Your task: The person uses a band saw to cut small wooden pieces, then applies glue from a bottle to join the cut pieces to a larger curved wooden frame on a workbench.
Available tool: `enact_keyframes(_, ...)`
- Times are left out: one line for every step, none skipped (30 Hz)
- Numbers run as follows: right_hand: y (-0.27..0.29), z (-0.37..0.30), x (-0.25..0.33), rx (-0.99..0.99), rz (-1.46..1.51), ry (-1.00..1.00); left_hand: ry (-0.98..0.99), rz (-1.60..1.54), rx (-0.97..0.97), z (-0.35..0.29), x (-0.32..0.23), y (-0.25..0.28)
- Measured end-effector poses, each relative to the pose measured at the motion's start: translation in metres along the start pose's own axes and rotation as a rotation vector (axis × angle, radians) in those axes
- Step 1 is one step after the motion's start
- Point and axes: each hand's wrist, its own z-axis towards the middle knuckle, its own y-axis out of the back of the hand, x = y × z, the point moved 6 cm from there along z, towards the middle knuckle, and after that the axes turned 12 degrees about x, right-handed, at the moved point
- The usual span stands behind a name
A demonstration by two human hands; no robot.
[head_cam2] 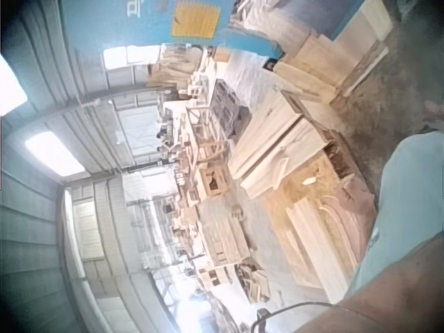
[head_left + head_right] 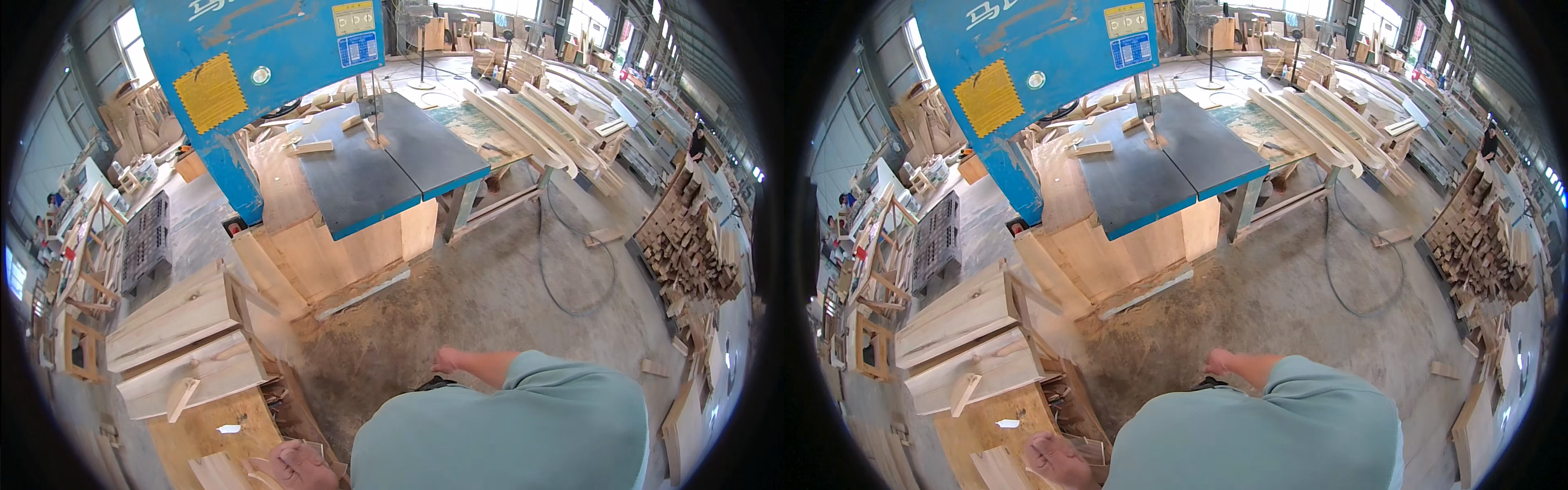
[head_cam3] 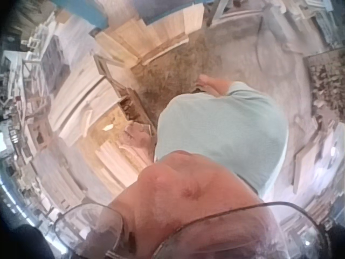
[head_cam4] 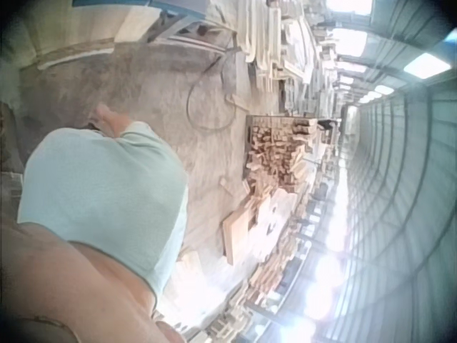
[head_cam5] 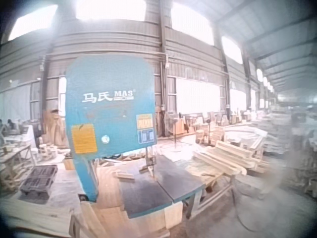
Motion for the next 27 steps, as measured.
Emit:
enact_keyframes(0.021,-0.006,0.026,0.007,0.119,-0.031,0.106,-0.048,0.003,-0.007,0.022,0.007)
enact_keyframes(0.04,-0.018,0.053,0.016,0.237,-0.06,-0.001,0.886,0.338,-0.028,0.082,0.046)
enact_keyframes(0.059,-0.039,0.067,0.034,0.351,-0.122,0.104,0.559,0.224,-0.02,0.068,0.038)
enact_keyframes(0.052,-0.047,0.056,-0.017,0.441,-0.192,0.201,0.218,0.128,-0.007,0.036,0.004)
enact_keyframes(0.039,-0.053,0.043,-0.068,0.527,-0.259,0.301,-0.118,0.026,-0.002,0.024,-0.015)
enact_keyframes(0.034,-0.056,0.033,-0.126,0.617,-0.307,0.225,-0.127,0.083,0.002,0.023,-0.02)
enact_keyframes(0.031,-0.058,0.026,-0.135,0.647,-0.327,0.146,-0.133,0.14,0.01,0.023,-0.027)
enact_keyframes(0.029,-0.059,0.017,-0.142,0.677,-0.344,0.067,-0.139,0.194,0.015,0.022,-0.034)
enact_keyframes(0.027,-0.061,0.007,-0.149,0.706,-0.36,0.039,-0.133,0.206,0.019,0.022,-0.039)
enact_keyframes(0.023,-0.059,-0.002,-0.145,0.663,-0.374,0.009,-0.118,0.218,0.025,0.017,-0.046)
enact_keyframes(0.016,-0.059,-0.016,-0.143,0.62,-0.396,-0.021,-0.111,0.235,0.031,0.015,-0.055)
enact_keyframes(0.011,-0.055,-0.031,-0.141,0.576,-0.419,-0.033,-0.087,0.247,0.037,0.014,-0.065)
enact_keyframes(0.011,-0.052,-0.039,-0.13,0.532,-0.41,-0.04,-0.061,0.256,0.042,0.015,-0.075)
enact_keyframes(0.011,-0.05,-0.05,-0.118,0.488,-0.403,-0.046,-0.037,0.269,0.047,0.017,-0.087)
enact_keyframes(0.011,-0.05,-0.063,-0.108,0.446,-0.4,-0.037,-0.037,0.285,0.053,0.024,-0.1)
enact_keyframes(0.02,-0.047,-0.07,-0.143,0.5,-0.379,-0.03,-0.026,0.291,0.059,0.033,-0.11)
enact_keyframes(0.033,-0.049,-0.078,-0.182,0.558,-0.365,-0.024,-0.018,0.304,0.065,0.044,-0.123)
enact_keyframes(0.045,-0.054,-0.088,-0.221,0.619,-0.353,-0.009,0.035,0.315,0.072,0.056,-0.139)
enact_keyframes(0.057,-0.065,-0.101,-0.263,0.644,-0.357,0.01,0.085,0.325,0.077,0.07,-0.157)
enact_keyframes(0.072,-0.076,-0.114,-0.305,0.669,-0.359,0.027,0.137,0.333,0.081,0.086,-0.174)
enact_keyframes(0.085,-0.088,-0.128,-0.348,0.696,-0.363,0.117,0.139,0.318,0.085,0.108,-0.19)
enact_keyframes(0.092,-0.1,-0.144,-0.356,0.759,-0.394,0.208,0.142,0.298,0.087,0.133,-0.203)
enact_keyframes(0.092,-0.114,-0.164,-0.366,0.827,-0.43,0.299,0.146,0.286,0.087,0.158,-0.216)
enact_keyframes(0.089,-0.127,-0.186,-0.379,0.897,-0.466,0.341,0.181,0.311,0.089,0.178,-0.229)
enact_keyframes(0.082,-0.136,-0.214,-0.405,0.835,-0.51,0.32,0.315,0.338,0.094,0.195,-0.24)
enact_keyframes(0.066,-0.147,-0.241,-0.426,0.778,-0.568,0.299,0.443,0.378,0.097,0.213,-0.252)
enact_keyframes(0.055,-0.157,-0.259,-0.477,0.849,-0.613,0.284,0.578,0.401,0.095,0.231,-0.255)
